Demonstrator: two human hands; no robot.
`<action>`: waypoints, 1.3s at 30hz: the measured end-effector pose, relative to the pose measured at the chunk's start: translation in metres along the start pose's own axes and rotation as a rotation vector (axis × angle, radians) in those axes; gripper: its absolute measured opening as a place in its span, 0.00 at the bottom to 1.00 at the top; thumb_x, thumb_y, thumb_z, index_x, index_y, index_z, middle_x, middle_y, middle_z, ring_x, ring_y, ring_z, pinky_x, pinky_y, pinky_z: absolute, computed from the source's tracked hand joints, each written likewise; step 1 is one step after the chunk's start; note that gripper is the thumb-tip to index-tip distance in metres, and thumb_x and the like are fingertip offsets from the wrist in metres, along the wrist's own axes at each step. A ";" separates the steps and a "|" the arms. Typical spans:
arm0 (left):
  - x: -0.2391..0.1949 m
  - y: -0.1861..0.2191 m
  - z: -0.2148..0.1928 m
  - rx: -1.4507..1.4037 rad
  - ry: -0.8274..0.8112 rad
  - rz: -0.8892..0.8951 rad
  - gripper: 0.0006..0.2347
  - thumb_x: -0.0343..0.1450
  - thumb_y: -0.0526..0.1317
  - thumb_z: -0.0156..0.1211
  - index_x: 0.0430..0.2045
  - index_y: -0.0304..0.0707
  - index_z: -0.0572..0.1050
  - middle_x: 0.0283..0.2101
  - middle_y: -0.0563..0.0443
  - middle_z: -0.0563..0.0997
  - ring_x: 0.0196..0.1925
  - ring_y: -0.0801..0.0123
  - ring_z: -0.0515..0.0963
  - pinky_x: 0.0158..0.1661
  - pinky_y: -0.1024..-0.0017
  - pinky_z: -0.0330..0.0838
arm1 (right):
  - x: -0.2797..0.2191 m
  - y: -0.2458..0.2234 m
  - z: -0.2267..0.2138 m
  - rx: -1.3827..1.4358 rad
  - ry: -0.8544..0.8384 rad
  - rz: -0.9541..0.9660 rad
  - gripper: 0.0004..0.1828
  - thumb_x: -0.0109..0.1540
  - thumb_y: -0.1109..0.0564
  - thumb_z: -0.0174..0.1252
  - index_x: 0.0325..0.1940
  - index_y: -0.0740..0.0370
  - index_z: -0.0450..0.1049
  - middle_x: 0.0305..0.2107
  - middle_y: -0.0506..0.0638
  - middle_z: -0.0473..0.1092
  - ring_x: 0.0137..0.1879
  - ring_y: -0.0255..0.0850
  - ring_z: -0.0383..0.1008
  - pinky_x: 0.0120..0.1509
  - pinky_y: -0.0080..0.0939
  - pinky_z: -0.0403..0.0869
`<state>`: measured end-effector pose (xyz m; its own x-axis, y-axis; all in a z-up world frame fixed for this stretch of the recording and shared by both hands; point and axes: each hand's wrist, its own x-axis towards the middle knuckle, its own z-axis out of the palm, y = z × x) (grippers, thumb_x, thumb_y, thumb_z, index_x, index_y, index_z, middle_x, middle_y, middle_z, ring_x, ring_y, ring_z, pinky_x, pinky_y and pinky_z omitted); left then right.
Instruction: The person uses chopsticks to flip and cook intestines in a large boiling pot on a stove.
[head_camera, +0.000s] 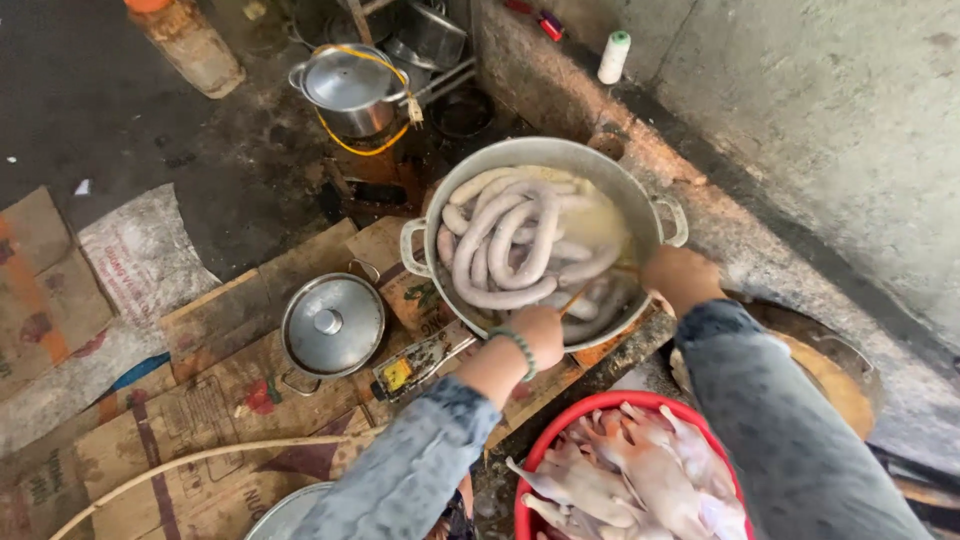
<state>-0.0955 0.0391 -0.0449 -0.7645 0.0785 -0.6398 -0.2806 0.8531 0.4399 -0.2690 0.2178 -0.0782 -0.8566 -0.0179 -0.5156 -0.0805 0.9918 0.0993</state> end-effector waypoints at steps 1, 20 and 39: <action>0.001 0.011 -0.006 0.068 0.044 0.046 0.13 0.73 0.34 0.53 0.44 0.20 0.79 0.47 0.26 0.82 0.48 0.46 0.83 0.46 0.57 0.79 | 0.012 0.004 0.005 -0.001 0.046 0.023 0.20 0.62 0.56 0.61 0.59 0.60 0.78 0.56 0.62 0.75 0.63 0.57 0.76 0.65 0.60 0.73; 0.027 -0.032 0.016 -0.026 0.460 0.004 0.23 0.68 0.32 0.55 0.61 0.28 0.66 0.41 0.29 0.82 0.48 0.41 0.82 0.49 0.54 0.77 | 0.085 -0.105 0.212 2.253 -0.163 0.411 0.07 0.67 0.60 0.44 0.36 0.63 0.64 0.18 0.50 0.62 0.18 0.43 0.60 0.18 0.47 0.57; 0.024 -0.027 -0.004 -0.042 0.335 0.047 0.14 0.66 0.30 0.55 0.45 0.27 0.78 0.44 0.30 0.81 0.52 0.43 0.81 0.55 0.55 0.74 | 0.174 -0.035 0.215 1.850 -0.391 0.178 0.10 0.65 0.58 0.42 0.32 0.63 0.64 0.17 0.54 0.62 0.16 0.42 0.56 0.16 0.48 0.54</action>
<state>-0.1088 0.0157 -0.0696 -0.9235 -0.0624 -0.3785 -0.2588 0.8297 0.4945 -0.3058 0.2072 -0.3540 -0.6237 -0.1514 -0.7669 0.7814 -0.1442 -0.6071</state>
